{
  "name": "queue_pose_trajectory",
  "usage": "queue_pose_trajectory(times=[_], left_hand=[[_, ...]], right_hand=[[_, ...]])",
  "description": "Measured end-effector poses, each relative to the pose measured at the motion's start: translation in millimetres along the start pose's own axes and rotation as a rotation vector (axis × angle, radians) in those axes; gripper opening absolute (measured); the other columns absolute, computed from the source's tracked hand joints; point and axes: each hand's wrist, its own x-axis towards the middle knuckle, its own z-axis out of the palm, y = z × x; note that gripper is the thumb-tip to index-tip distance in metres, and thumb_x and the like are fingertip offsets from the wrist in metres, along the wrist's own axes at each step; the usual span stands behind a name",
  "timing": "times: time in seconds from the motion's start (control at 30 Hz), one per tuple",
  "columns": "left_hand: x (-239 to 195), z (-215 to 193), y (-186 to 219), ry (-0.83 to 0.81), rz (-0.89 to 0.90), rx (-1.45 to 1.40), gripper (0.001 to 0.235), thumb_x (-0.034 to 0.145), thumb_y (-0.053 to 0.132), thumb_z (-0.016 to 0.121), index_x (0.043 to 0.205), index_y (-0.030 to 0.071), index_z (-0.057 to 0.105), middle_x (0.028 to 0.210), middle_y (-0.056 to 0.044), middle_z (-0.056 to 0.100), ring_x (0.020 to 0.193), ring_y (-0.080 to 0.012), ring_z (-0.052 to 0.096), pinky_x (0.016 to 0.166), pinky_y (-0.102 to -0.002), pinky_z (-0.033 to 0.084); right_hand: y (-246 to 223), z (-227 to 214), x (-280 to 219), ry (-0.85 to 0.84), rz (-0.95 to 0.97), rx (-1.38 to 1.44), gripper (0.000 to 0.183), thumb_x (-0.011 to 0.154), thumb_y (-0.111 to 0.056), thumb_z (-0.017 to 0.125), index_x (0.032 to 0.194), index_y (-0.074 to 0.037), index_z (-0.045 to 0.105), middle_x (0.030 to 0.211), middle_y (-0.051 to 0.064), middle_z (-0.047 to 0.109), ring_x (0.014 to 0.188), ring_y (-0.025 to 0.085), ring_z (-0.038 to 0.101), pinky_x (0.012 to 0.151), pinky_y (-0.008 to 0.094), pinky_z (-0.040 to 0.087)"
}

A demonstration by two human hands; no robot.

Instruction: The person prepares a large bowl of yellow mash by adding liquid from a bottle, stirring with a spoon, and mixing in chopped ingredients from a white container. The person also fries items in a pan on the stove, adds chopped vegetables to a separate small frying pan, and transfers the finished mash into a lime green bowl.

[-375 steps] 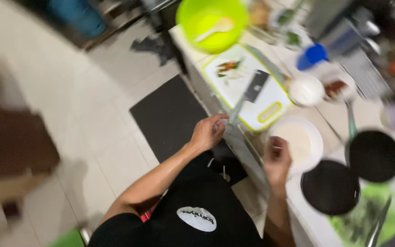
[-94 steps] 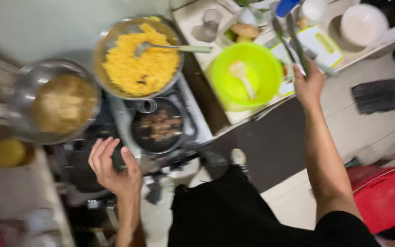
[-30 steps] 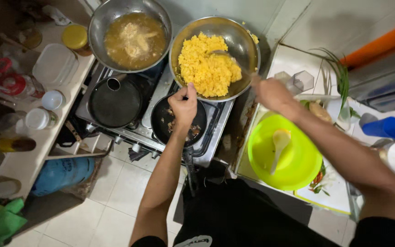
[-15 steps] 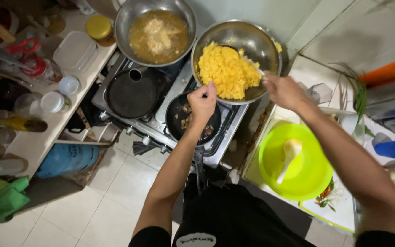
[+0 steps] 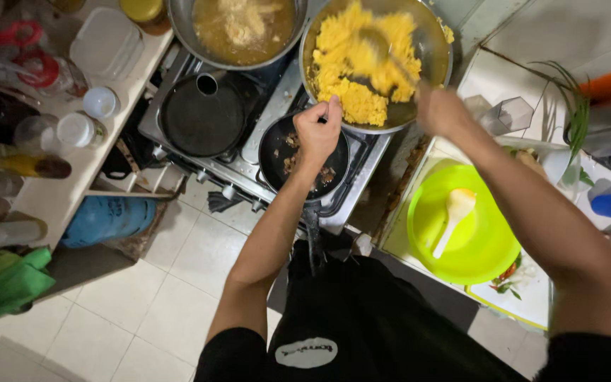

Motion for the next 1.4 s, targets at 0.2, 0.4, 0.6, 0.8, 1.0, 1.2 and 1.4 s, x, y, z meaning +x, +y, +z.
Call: queue_pose_trajectory(times=[0.2,0.4,0.6,0.8,1.0,1.2,1.4], left_hand=[[4,-10,0,-0.055,-0.042,0.008,0.035,0.098,0.012,0.069,0.071,-0.007,0.056,0.059,-0.006,0.038,0.060,-0.0051,0.037,0.051,-0.030,0.037],[3,-6,-13,-0.084,-0.019,0.000,0.030,0.097,0.014,0.069,0.075,-0.004,0.063,0.059,-0.007,0.052,0.059,-0.0032,0.047,0.053,-0.031,0.042],[7,-8,-7,-0.052,-0.044,0.047,0.033,0.097,0.016,0.071,0.073,-0.005,0.062,0.056,-0.013,0.047,0.056,-0.0050,0.042,0.050,-0.032,0.041],[8,-6,-10,-0.034,-0.057,0.063,0.035,0.096,0.016,0.070,0.069,-0.005,0.059,0.054,-0.012,0.043,0.054,-0.0051,0.037,0.049,-0.032,0.038],[12,-11,-10,-0.057,-0.046,0.022,0.036,0.097,0.014,0.070,0.069,-0.005,0.057,0.056,-0.009,0.038,0.056,-0.0048,0.036,0.049,-0.032,0.037],[12,-10,-9,-0.061,-0.064,0.024,0.037,0.097,0.013,0.070,0.068,-0.005,0.056,0.055,-0.007,0.038,0.056,-0.0060,0.034,0.049,-0.031,0.035],[12,-13,-20,-0.085,-0.038,0.016,0.034,0.098,0.014,0.070,0.072,-0.005,0.060,0.058,-0.009,0.040,0.059,-0.0044,0.039,0.051,-0.029,0.039]], right_hand=[[23,-4,-35,-0.018,-0.053,-0.063,0.030,0.106,-0.028,0.047,0.118,-0.004,0.059,0.088,0.029,0.069,0.078,0.050,0.068,0.073,0.060,0.054],[47,10,-27,-0.057,-0.059,-0.131,0.047,0.101,-0.024,0.049,0.143,-0.003,0.046,0.086,0.030,0.070,0.077,0.050,0.069,0.073,0.058,0.056],[17,-2,0,0.087,-0.184,-0.003,0.038,0.101,-0.021,0.053,0.135,-0.007,0.056,0.099,0.028,0.072,0.088,0.046,0.070,0.077,0.056,0.057],[17,5,-7,-0.265,0.026,-0.039,0.038,0.095,-0.020,0.054,0.131,-0.009,0.061,0.099,0.024,0.074,0.090,0.041,0.074,0.078,0.053,0.060],[21,-19,-57,-0.121,-0.087,-0.026,0.039,0.099,-0.022,0.049,0.134,-0.008,0.058,0.096,0.032,0.071,0.089,0.048,0.068,0.080,0.056,0.055],[13,-24,-34,-0.079,0.027,-0.145,0.042,0.100,-0.025,0.048,0.137,-0.006,0.052,0.088,0.031,0.070,0.083,0.049,0.067,0.079,0.058,0.054],[-4,-4,-25,-0.022,0.001,-0.088,0.041,0.110,-0.035,0.035,0.126,-0.004,0.057,0.084,0.028,0.072,0.079,0.046,0.069,0.080,0.054,0.055]])
